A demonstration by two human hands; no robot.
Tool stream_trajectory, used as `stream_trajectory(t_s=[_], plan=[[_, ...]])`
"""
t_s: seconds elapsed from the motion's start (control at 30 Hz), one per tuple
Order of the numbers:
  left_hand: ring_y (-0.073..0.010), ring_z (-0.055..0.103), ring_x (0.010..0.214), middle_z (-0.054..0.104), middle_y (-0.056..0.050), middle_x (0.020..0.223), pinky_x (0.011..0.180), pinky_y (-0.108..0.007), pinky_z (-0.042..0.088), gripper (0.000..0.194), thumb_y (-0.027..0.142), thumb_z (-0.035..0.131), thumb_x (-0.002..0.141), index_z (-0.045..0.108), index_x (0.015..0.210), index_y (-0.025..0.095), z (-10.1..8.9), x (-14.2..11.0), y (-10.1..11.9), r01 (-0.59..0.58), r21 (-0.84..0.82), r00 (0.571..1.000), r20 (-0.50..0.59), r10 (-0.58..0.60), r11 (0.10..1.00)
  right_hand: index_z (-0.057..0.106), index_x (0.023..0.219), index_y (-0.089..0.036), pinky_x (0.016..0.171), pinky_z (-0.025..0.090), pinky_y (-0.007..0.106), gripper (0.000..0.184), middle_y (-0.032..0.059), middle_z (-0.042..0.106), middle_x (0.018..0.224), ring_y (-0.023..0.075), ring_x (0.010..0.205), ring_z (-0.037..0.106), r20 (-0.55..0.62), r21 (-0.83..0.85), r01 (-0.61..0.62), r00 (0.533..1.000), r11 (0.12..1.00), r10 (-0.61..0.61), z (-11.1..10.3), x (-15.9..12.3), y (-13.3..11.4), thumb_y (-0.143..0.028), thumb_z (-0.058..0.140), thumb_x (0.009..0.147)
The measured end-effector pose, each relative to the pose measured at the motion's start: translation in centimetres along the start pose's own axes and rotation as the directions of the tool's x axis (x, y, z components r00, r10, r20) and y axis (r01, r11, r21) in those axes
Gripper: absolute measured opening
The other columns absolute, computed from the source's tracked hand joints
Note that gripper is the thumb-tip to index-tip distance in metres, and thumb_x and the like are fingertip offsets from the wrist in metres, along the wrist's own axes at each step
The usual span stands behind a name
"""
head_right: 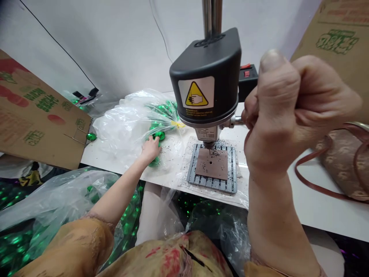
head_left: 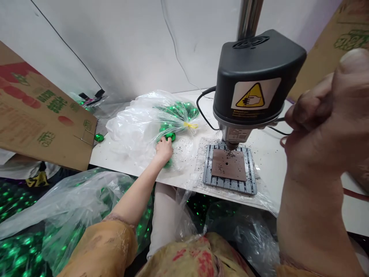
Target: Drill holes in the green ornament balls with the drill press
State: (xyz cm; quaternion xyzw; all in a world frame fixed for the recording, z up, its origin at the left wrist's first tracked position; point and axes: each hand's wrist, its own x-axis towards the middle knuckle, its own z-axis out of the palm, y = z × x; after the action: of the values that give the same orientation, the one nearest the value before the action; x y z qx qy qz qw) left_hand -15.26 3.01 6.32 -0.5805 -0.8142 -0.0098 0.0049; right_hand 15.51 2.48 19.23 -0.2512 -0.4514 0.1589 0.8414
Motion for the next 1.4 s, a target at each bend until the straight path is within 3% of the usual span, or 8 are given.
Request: stream_trajectory(t_s=[0.1,0.17,0.23,0.33,0.43,0.73,1.1,1.4], plan=[[-0.0358,0.06,0.104,0.053,-0.02,0.122,0.087,-0.048,0.047,0.038,0.016,0.062,0.079,0.056,0.116,0.016,0.1,-0.1,-0.1,-0.045,-0.121,0.998,-0.045,0.04,0.992,0.038,0.048,-0.021,0.04,0.019,0.03,0.042,-0.0057,0.028,0.041,0.0069,0.036,0.026,-0.066,0.079,0.164,0.985,0.983,-0.159,0.3,0.4,0.6,-0.024,0.067,0.079],[-0.0296,0.059,0.1,0.055,-0.013,0.116,0.088,-0.044,0.048,0.046,0.021,0.067,0.074,0.055,0.118,0.018,0.2,-1.1,0.5,-0.14,-0.366,0.987,-0.122,0.102,0.92,0.039,0.048,-0.021,0.039,0.021,0.029,0.042,-0.0056,0.033,0.04,0.0067,0.036,0.028,-0.036,0.079,0.172,0.985,0.982,-0.17,0.3,0.5,0.7,-0.023,0.066,0.08],[-0.0226,0.059,0.094,0.056,-0.008,0.11,0.086,-0.038,0.049,0.054,0.026,0.069,0.071,0.054,0.122,0.02,0.4,-2.4,1.8,-0.218,-0.697,0.976,-0.145,0.163,0.683,0.039,0.049,-0.021,0.04,0.022,0.029,0.041,-0.0054,0.035,0.041,0.0062,0.037,0.029,-0.032,0.066,0.16,0.987,0.985,-0.158,0.2,0.4,0.7,-0.023,0.065,0.081],[-0.0159,0.06,0.084,0.059,-0.004,0.102,0.076,-0.031,0.049,0.05,0.035,0.068,0.072,0.054,0.118,0.022,0.7,-4.3,4.7,-0.069,-0.982,0.966,-0.022,0.256,0.176,0.037,0.049,-0.021,0.042,0.023,0.03,0.042,-0.0049,0.035,0.042,0.0059,0.039,0.029,-0.032,0.033,0.14,0.99,0.99,-0.139,0.3,0.0,0.1,-0.022,0.063,0.082],[-0.0142,0.061,0.081,0.061,-0.001,0.093,0.072,-0.028,0.048,0.046,0.039,0.076,0.069,0.053,0.104,0.021,1.5,-5.5,7.7,0.052,-0.998,0.964,0.042,0.263,-0.032,0.035,0.05,-0.02,0.043,0.022,0.03,0.041,-0.0038,0.035,0.043,0.0069,0.039,0.032,-0.027,-0.006,0.139,0.99,0.99,-0.139,0.5,-0.3,-0.7,-0.02,0.059,0.084],[-0.019,0.064,0.095,0.069,-0.009,0.11,0.087,-0.035,0.049,0.051,0.041,0.085,0.067,0.063,0.106,0.019,4.9,-5.8,11.3,-0.1,-0.99,0.952,-0.068,0.298,0.095,0.029,0.053,-0.019,0.044,0.024,0.027,0.042,-0.0047,0.034,0.044,0.0058,0.04,0.033,-0.012,-0.072,0.172,0.985,0.982,-0.173,0.5,-0.7,-1.2,-0.016,0.056,0.085],[-0.0259,0.061,0.109,0.069,-0.008,0.112,0.099,-0.043,0.045,0.05,0.04,0.085,0.069,0.067,0.111,0.021,5.2,-6.4,12.1,-0.253,-0.938,0.922,-0.158,0.354,0.239,0.022,0.055,-0.019,0.043,0.021,0.027,0.044,-0.0044,0.026,0.045,0.0054,0.04,0.029,-0.009,-0.015,0.187,0.982,0.982,-0.187,0.7,-0.8,-1.0,-0.013,0.056,0.084],[-0.024,0.063,0.107,0.066,-0.007,0.111,0.095,-0.039,0.05,0.051,0.04,0.084,0.07,0.061,0.111,0.021,5.7,-7.7,12.8,-0.313,-0.938,0.872,-0.223,0.436,0.148,0.021,0.057,-0.019,0.043,0.023,0.027,0.046,-0.0039,0.025,0.047,0.0047,0.041,0.029,0.013,-0.066,0.2,0.98,0.977,-0.2,0.4,-0.8,-0.6,-0.019,0.056,0.087]])
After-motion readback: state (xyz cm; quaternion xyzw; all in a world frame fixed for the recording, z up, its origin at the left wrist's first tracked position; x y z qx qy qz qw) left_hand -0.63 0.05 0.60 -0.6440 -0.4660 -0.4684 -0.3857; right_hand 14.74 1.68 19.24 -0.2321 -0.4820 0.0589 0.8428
